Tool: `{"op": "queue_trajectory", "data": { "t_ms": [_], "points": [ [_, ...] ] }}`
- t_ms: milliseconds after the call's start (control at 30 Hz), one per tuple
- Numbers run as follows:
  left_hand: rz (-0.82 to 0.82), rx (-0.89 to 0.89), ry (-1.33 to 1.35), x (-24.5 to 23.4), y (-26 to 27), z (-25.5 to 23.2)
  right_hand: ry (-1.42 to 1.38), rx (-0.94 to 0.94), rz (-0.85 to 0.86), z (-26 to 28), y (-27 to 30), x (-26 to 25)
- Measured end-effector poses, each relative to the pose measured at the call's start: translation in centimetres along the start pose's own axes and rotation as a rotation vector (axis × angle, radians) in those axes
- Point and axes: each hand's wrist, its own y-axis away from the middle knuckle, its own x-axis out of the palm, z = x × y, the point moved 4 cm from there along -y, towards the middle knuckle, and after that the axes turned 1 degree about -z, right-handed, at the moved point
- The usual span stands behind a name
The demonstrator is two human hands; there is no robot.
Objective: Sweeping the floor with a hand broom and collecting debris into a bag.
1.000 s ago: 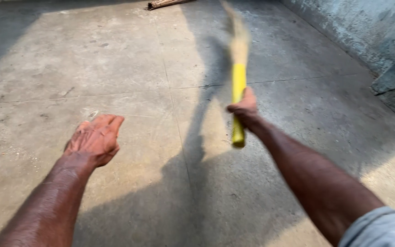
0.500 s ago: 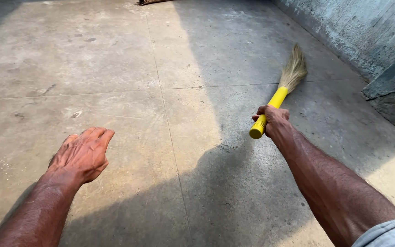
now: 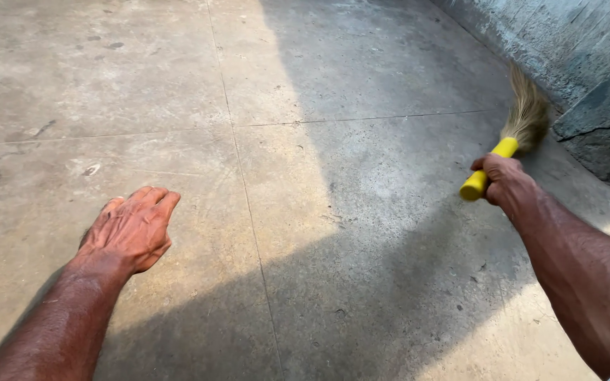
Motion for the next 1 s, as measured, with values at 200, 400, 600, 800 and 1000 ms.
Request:
{"op": "queue_trajectory", "data": {
  "t_ms": [200,400,600,800,1000],
  "points": [
    [-0.075,0.06,0.073,0.4,-1.3,-2.3,0.45,-0.283,0.177,-1.2,1.9,1.7],
    [-0.037,0.059,0.023,-1.0,-1.1,-3.1,0.59,-0.458,0.459,2.2,9.9,2.7],
    [-0.084,0.049,0.078,-0.6,-1.9,-3.3,0.371,-0.527,0.384,6.1,9.5,-0.5],
    [-0.094,0.052,0.049,-1.5,-1.2,-2.5,0.366,-0.39,0.189,4.8,-1.5,-5.1],
    [-0.143,0.047,0.078,-0.5,-1.4,-2.4,0.675,-0.437,0.165,-0.3,-0.3,3.3]
  ]
}}
